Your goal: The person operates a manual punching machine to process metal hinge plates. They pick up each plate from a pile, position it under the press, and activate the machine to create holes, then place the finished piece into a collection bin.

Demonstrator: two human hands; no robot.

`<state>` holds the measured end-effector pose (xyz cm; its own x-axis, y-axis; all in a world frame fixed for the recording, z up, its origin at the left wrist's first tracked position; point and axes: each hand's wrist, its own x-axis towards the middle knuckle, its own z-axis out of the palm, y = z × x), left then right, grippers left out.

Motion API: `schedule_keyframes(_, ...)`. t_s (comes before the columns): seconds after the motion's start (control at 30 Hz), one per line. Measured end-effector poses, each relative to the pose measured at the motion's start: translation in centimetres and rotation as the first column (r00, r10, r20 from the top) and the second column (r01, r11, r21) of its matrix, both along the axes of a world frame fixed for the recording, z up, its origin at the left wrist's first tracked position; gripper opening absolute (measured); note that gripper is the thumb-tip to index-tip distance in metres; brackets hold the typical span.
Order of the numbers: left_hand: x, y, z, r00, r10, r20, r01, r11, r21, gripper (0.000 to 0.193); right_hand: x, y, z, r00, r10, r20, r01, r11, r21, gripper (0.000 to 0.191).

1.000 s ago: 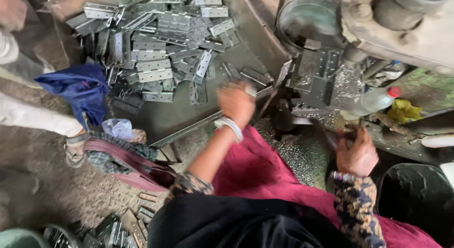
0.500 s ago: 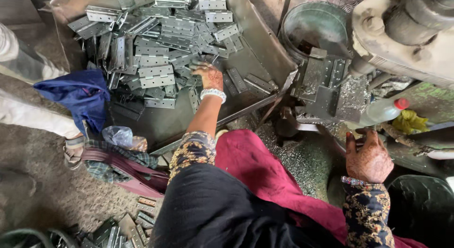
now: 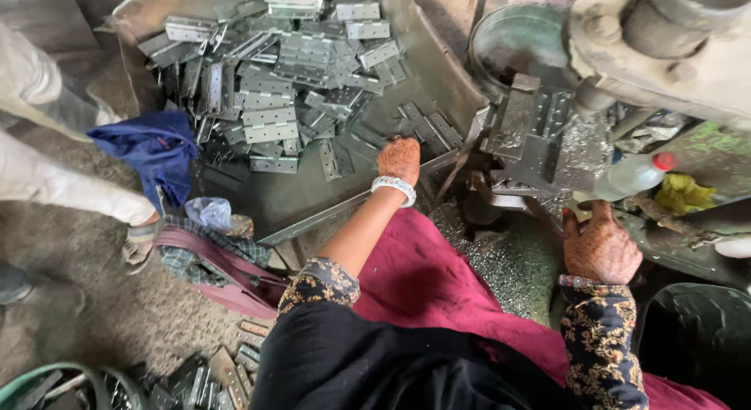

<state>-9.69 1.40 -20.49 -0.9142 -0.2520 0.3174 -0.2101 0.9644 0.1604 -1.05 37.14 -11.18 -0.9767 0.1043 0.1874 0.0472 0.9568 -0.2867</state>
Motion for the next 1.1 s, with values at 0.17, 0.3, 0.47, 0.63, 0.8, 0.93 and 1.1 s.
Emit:
schedule_keyframes(0.17, -0.8, -2.3, 2.8, 0.987, 0.159, 0.034, -0.162, 0.968, 0.194, 0.026, 0.1, 0.3, 0.1, 0.999, 0.028, 0.023, -0.028, 1.000, -0.006, 0.044)
schedule_keyframes(0.3, -0.8, -10.2, 5.2, 0.926, 0.276, -0.258, -0.350, 0.885, -0.307, 0.059, -0.2, 0.1, 0.2, 0.997, -0.011, 0.076, 0.011, 1.000, 0.004, 0.041)
schedule_keyframes(0.47, -0.7, -14.7, 4.9, 0.986, 0.158, 0.059, -0.158, 0.987, -0.005, 0.068, -0.4, -0.3, -0.1, 0.998, -0.030, 0.057, 0.026, 0.997, 0.077, 0.045)
schedule_keyframes(0.63, -2.1, -12.0, 3.4, 0.967, 0.256, 0.010, -0.256, 0.966, -0.019, 0.024, 0.0, -0.1, -0.6, 0.997, -0.027, 0.070, 0.022, 0.997, 0.071, 0.044)
schedule_keyframes(0.8, -0.1, -9.2, 1.9, 0.992, 0.115, 0.044, -0.114, 0.993, -0.023, 0.019, -0.3, 0.1, -1.5, 0.996, -0.022, 0.086, 0.013, 0.995, 0.100, 0.045)
schedule_keyframes(0.93, 4.0, -7.2, 0.5, 0.999, 0.022, 0.032, -0.022, 1.000, -0.009, 0.015, 0.0, 0.4, -3.0, 0.997, -0.011, 0.072, -0.003, 0.981, 0.193, 0.049)
schedule_keyframes(1.1, 6.8, -6.6, 1.2, 0.977, 0.035, 0.212, -0.033, 0.999, -0.013, 0.019, 1.0, 1.3, -4.6, 0.992, 0.026, 0.125, -0.058, 0.964, 0.259, 0.050)
